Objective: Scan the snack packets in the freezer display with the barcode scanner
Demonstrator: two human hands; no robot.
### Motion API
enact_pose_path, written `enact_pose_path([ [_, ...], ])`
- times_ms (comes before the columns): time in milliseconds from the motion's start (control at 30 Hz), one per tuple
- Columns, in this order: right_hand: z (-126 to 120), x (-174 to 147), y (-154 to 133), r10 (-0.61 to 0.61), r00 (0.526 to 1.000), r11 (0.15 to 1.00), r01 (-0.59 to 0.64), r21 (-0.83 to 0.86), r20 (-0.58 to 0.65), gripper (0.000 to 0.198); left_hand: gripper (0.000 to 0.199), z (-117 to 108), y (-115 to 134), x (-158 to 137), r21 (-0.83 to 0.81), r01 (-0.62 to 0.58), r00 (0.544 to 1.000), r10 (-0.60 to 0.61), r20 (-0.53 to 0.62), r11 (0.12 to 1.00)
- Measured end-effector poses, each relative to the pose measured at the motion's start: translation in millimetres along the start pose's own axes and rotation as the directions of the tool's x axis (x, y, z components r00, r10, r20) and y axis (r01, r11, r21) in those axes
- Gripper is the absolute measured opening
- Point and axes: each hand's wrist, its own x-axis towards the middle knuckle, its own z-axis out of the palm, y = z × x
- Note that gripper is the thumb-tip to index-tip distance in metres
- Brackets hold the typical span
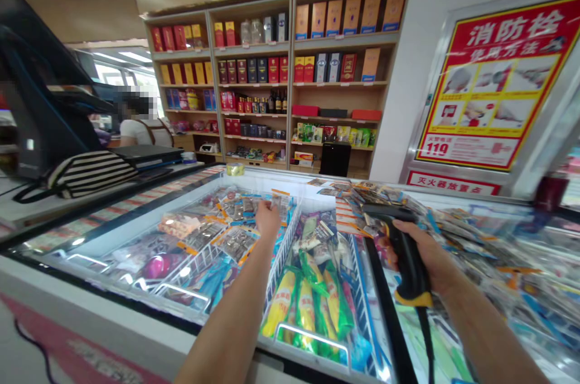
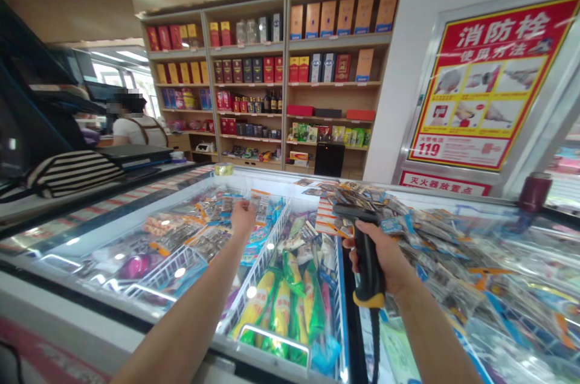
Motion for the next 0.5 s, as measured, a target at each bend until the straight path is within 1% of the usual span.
enact_pose_path([
  [67,-10,1,-8,-0.02,0.999,0.999,0.022,0.047,-0.03,0.017,0.03,-8,2,-1,0.047,-0.043,0.997,0.046,-0.063,0.998],
  [133,-16,2,-15,-0.031,0.997,0.997,0.036,0.068,-0.074,0.017,0.039,-13,8,-7,0.105,-0.106,0.983,0.12,-0.138,0.989],
  [200,-19,2,-19,-0.049,0.992,0.996,0.056,0.065,-0.113,0.017,0.045,-11,16,-18,0.152,-0.176,0.961,0.203,-0.187,0.973],
  [233,-20,2,-20,-0.059,0.991,0.996,0.067,0.061,-0.122,0.018,0.046,-7,20,-24,0.159,-0.221,0.953,0.248,-0.175,0.962],
  [267,-21,2,-20,-0.061,0.99,0.996,0.068,0.056,-0.126,0.018,0.045,0,26,-32,0.15,-0.277,0.946,0.297,-0.13,0.949],
  [300,-21,3,-20,-0.057,0.99,0.997,0.064,0.052,-0.125,0.019,0.043,10,32,-40,0.126,-0.336,0.937,0.345,-0.058,0.933],
  [333,-21,4,-19,-0.047,0.991,0.997,0.054,0.049,-0.123,0.02,0.041,21,38,-50,0.09,-0.387,0.922,0.386,0.032,0.918],
  [367,-22,5,-18,-0.031,0.992,0.998,0.037,0.047,-0.124,0.02,0.039,34,45,-59,0.045,-0.413,0.905,0.404,0.131,0.91],
  [400,-22,6,-17,-0.016,0.992,0.999,0.022,0.046,-0.126,0.021,0.038,48,52,-68,0.005,-0.409,0.889,0.398,0.226,0.912],
  [500,-22,9,-14,0.012,0.993,0.999,-0.006,0.051,-0.119,0.021,0.036,90,73,-93,-0.039,-0.303,0.851,0.288,0.439,0.952],
])
